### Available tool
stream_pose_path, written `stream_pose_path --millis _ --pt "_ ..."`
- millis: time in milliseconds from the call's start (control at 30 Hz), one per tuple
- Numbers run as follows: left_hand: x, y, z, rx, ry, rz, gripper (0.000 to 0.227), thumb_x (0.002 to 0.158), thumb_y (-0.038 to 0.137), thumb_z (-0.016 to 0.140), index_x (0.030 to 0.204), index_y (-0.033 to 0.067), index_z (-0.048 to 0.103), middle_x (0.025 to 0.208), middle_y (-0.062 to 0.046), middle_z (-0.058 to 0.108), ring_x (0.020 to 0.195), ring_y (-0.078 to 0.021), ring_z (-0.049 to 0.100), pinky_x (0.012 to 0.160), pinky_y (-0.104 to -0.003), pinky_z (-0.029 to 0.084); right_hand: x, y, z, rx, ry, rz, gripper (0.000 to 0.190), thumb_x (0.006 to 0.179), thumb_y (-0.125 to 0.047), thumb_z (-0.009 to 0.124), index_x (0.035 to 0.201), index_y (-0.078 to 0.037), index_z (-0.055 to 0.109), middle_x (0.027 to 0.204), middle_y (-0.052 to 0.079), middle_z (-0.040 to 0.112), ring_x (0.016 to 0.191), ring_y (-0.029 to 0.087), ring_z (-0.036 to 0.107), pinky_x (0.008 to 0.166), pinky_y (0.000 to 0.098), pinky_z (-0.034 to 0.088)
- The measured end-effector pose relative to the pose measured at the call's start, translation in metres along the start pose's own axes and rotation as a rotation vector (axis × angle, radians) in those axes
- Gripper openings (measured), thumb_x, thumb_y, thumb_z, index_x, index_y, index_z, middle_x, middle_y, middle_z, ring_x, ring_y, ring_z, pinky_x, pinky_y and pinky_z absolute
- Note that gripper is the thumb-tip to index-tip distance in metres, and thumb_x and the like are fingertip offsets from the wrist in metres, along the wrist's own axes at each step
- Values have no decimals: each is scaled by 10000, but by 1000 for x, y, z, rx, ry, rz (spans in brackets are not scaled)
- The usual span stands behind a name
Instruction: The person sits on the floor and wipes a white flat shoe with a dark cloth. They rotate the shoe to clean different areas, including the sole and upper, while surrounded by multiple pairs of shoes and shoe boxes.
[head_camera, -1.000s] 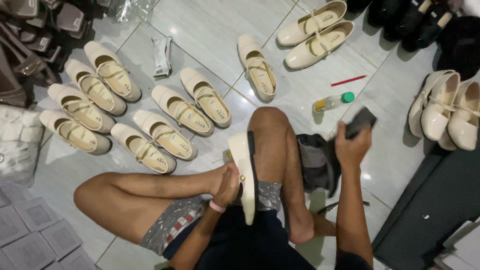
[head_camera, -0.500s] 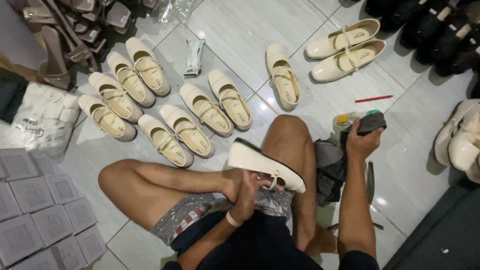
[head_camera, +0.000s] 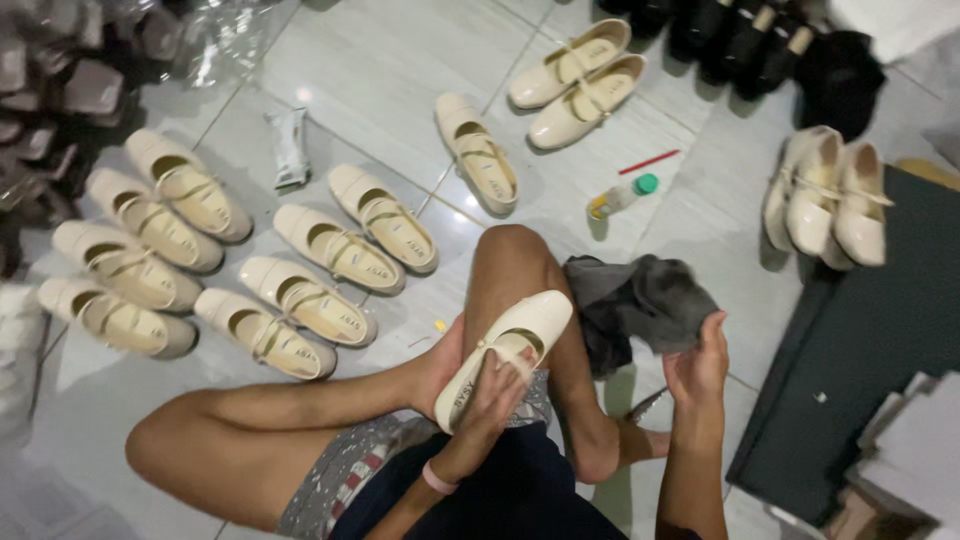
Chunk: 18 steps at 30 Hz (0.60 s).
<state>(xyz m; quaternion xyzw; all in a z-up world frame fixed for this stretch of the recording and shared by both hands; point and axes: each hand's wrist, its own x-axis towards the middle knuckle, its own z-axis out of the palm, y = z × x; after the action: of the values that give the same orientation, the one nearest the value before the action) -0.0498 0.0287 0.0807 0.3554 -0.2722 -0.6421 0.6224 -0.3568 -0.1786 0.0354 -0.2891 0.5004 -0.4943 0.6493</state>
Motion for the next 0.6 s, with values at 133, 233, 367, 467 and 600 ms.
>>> stream_pose_path --millis 133,233,367,467,600 --pt "6 48 19 955 0 189 753 986 429 701 1447 -59 360 1291 -294 555 1280 -428 566 1128 -445 442 -30 -26 9 116 -190 144 478 1148 -377 453 1349 45 556 1290 163 657 1138 270 673 1008 425 539" --pt "21 94 34 1276 9 -59 590 981 417 689 1399 31 534 1197 -222 682 1102 -411 671 977 -473 510 -36 -36 19 23 -242 320 532 1041 -410 510 1311 45 570 1226 142 700 1083 243 702 970 402 542" --pt "68 117 54 1142 -81 541 534 911 250 748 1358 9 584 1206 -253 678 1073 -420 655 900 -461 529 -35 -37 26 -105 -664 422 639 938 -384 749 1297 127 611 1169 151 724 1022 217 682 889 365 534" --pt "107 108 58 1028 -278 500 436 851 130 724 1270 37 651 1136 -208 698 1044 -394 660 888 -450 531 -27 -34 25 -262 -813 443 610 821 -212 891 1252 121 616 1151 125 714 1018 188 667 889 339 537" --pt "118 94 46 969 -262 399 218 872 69 709 1087 98 727 1018 -125 739 973 -339 699 840 -417 550 -22 -20 5 -467 -811 404 627 708 -64 872 1270 45 617 1156 62 700 1040 114 657 916 278 522"
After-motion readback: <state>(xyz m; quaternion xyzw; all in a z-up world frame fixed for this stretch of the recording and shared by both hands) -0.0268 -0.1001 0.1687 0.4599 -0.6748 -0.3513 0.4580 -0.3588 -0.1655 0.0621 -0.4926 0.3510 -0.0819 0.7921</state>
